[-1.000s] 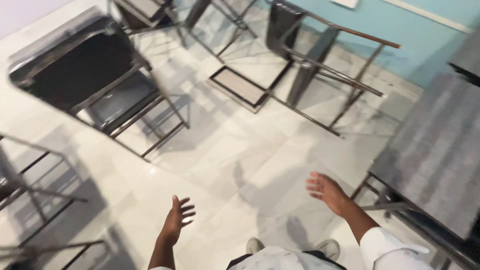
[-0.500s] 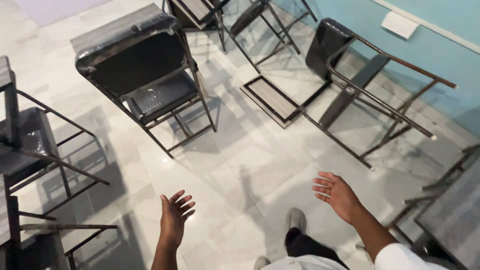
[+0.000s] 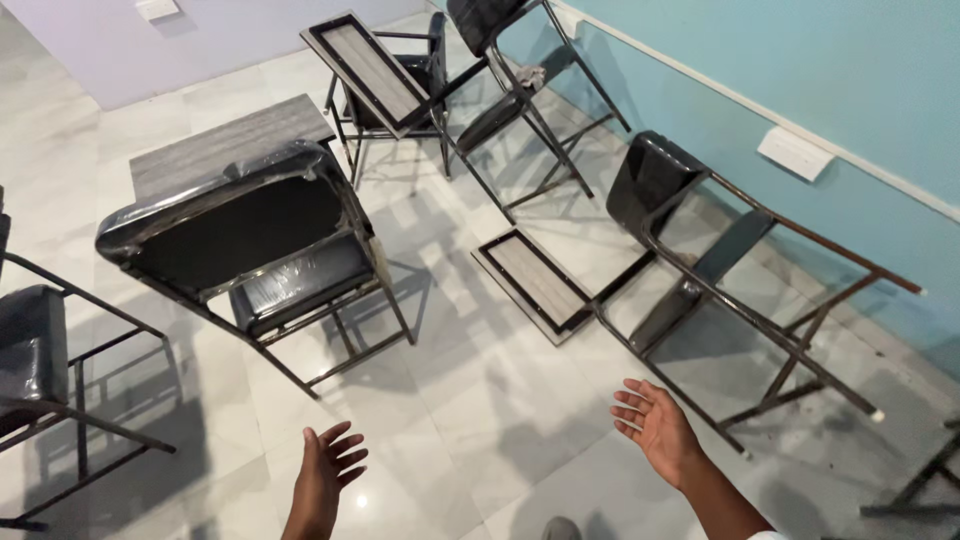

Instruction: The person assembles a chair and desk set by attaching a plastic-wrapped seat to a metal frame, then placing a wooden tabletop onto the frame. The person then wipes the tabletop with a cloth.

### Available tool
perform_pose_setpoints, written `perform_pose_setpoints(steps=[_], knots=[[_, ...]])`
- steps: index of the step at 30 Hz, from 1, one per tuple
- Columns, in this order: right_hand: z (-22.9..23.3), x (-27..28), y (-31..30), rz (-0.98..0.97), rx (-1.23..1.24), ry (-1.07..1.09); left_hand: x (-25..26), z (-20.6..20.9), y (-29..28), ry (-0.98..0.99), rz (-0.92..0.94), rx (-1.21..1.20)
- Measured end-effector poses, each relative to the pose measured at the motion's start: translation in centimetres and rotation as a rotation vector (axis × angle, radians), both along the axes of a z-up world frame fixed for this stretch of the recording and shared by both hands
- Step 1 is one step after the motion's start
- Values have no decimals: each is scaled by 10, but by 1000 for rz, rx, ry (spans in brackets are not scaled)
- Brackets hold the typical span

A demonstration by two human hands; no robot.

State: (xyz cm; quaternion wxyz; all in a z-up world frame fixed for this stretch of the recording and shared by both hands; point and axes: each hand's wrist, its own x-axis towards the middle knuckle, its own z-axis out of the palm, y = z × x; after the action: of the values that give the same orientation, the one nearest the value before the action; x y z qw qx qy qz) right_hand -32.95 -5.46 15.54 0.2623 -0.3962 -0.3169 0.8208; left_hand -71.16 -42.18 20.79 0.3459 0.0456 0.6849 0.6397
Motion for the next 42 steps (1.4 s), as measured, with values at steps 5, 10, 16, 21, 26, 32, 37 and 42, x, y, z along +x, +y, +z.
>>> perform_pose_setpoints(steps=[5, 10, 16, 21, 26, 32, 37, 42], knots=[[9, -24, 61, 0, -41, -2, 1, 17, 54, 25, -32, -15], [4, -71, 87, 35, -34, 44, -9, 12, 58, -17, 41, 16], [-2, -154, 96, 117, -52, 27, -72, 13, 63, -8, 121, 98], [8, -247, 100, 137, -58, 60, -161, 34, 64, 36, 145, 166], [34, -353, 103, 174, -4, 55, -257, 60, 56, 74, 190, 166], [52, -437, 92, 243, 89, 83, -344, 61, 50, 68, 247, 220], [48, -441, 111, 265, 49, 54, -375, 41, 89, 6, 232, 286], [37, -424, 170, 105, 15, 80, -373, 48, 170, -12, -61, 178]])
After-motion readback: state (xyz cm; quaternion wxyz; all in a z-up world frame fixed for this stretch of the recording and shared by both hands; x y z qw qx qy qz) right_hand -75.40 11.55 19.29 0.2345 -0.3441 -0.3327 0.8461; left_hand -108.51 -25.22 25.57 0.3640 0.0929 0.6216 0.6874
